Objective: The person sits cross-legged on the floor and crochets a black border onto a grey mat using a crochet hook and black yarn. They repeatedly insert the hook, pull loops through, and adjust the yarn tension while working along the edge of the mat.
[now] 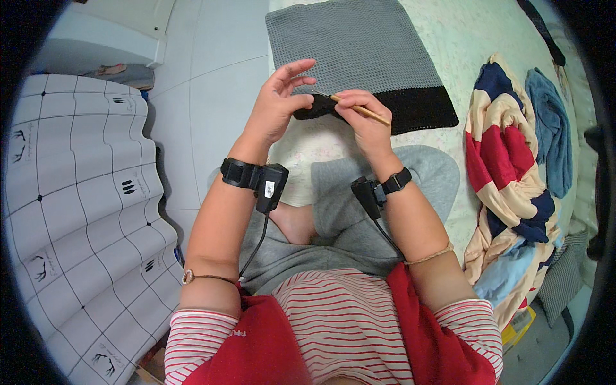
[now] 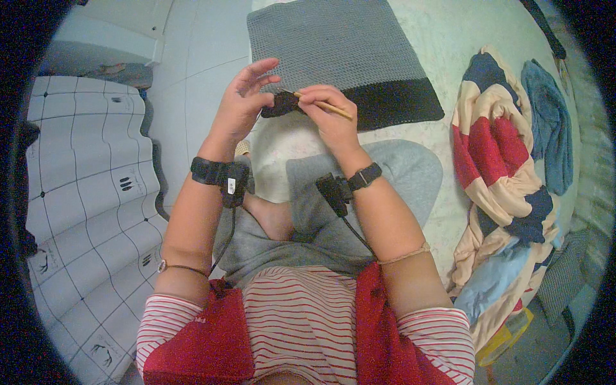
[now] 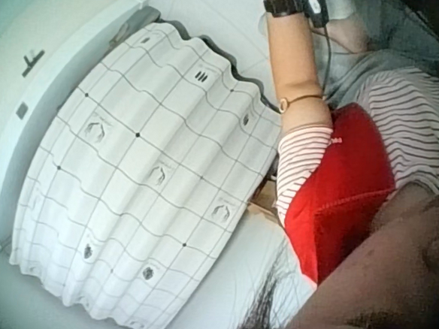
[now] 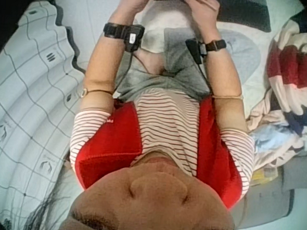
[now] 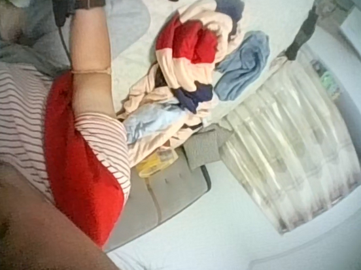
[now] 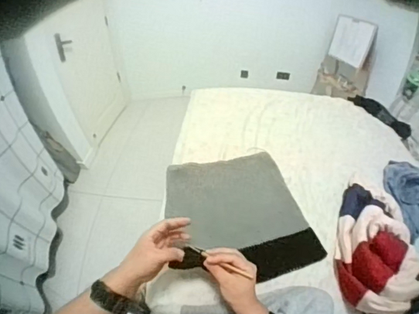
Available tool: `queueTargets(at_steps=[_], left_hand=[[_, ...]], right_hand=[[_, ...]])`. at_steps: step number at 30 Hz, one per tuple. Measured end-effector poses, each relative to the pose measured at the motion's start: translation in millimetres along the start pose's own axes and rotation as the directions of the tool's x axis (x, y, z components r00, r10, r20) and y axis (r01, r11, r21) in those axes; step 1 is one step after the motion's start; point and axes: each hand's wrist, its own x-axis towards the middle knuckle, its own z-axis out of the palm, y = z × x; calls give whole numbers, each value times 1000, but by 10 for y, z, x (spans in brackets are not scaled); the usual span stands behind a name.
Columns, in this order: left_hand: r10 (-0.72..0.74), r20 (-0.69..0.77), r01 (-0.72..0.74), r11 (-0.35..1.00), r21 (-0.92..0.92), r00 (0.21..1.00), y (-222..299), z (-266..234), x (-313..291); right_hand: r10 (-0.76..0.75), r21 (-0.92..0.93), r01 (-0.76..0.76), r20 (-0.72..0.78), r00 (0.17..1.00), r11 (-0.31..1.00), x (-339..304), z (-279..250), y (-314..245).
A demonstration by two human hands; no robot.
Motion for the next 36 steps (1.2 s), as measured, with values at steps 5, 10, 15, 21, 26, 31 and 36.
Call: queueTargets(at_steps=[5,10,15,21,26,31,36], left_hand=[[66,114,9,828,-561,991,154,24,-98],[330,-20,-326,940,96,944,99,73,-229],[397,149,-305,368,878,906,-68,92,-387],[432,125,-336,457,823,893,-151,111,-412],[377,31,-264,586,766,926,-171,66,-373],[270,-7,-181,664,725,963,-209,-1,-321],[189,53,-169,679,714,981,-230,-117,-250]], right_hand=[[15,22,-15,-4,1000,1000,-9,7,-5],[-26,6,26,-5,1000,1000,-15,19,-13],[-20,8,20,26,999,1000,-57,56,-33],[-33,-17,33,17,999,999,-70,22,-36],[-15,-32,15,5,1000,999,-62,43,-10],[-3,-34,3,-7,1000,999,-33,32,15],[28,-2,-28,0,1000,1000,-2,38,50]])
